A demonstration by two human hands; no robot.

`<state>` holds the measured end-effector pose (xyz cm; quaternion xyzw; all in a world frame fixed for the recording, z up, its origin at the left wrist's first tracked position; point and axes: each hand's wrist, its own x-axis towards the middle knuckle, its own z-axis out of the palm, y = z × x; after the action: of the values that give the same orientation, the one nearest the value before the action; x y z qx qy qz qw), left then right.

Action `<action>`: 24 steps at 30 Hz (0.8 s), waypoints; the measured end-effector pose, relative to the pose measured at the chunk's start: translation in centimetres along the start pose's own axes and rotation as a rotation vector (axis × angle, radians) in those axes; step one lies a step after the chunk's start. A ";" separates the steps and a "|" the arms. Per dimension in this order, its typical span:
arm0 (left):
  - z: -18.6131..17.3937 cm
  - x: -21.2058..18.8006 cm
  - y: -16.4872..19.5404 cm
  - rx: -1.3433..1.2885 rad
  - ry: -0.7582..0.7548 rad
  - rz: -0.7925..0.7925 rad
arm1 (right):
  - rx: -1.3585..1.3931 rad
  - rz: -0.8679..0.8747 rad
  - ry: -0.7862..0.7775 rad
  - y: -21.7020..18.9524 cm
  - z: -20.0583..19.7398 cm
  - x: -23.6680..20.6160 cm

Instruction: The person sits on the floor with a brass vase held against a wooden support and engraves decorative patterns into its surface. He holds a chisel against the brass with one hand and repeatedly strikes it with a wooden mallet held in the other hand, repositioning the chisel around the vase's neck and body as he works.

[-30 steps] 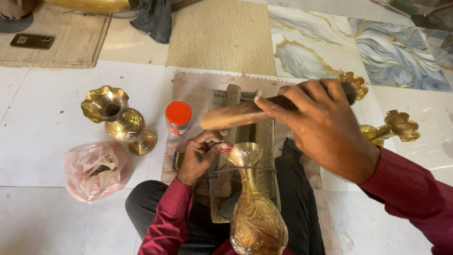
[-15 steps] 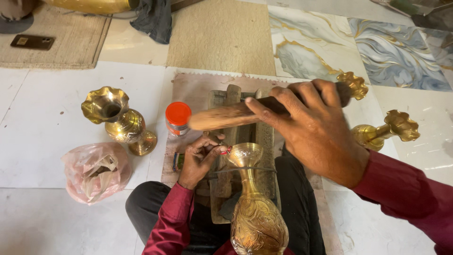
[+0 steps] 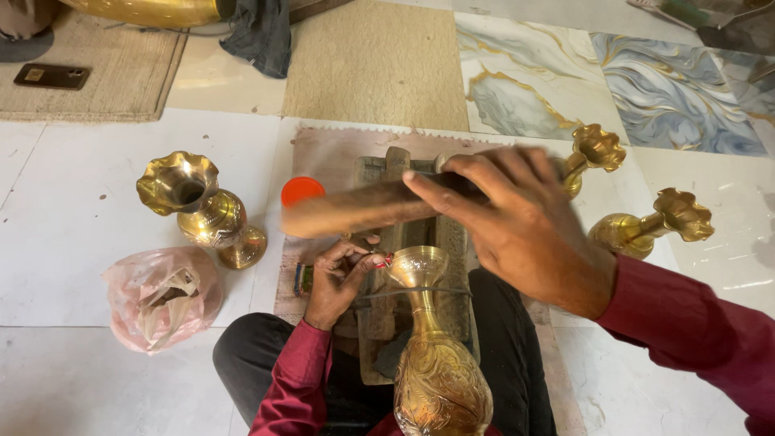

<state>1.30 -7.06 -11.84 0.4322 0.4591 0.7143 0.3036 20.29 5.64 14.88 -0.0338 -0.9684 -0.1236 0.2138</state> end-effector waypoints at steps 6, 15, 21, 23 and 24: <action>0.3 0.0 1.6 -0.048 0.012 0.019 | -0.324 -0.019 -0.197 -0.7 -0.5 -2.3; 2.7 -7.0 3.7 0.000 0.752 -0.005 | 0.154 0.456 -0.206 -1.4 6.0 -13.1; 8.2 -13.1 2.3 0.127 0.864 -0.001 | 1.377 1.489 0.195 -8.5 11.4 -21.2; 9.9 -14.0 1.9 0.130 0.871 -0.017 | 1.507 1.750 0.194 -11.2 12.0 -23.1; 10.5 -13.9 1.6 0.093 0.869 -0.006 | 1.502 1.694 0.143 -12.0 12.0 -23.8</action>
<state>16.85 -15.09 -12.93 0.1032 0.5773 0.8074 0.0645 35.52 -3.19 -8.41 -0.5343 -0.4485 0.6716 0.2497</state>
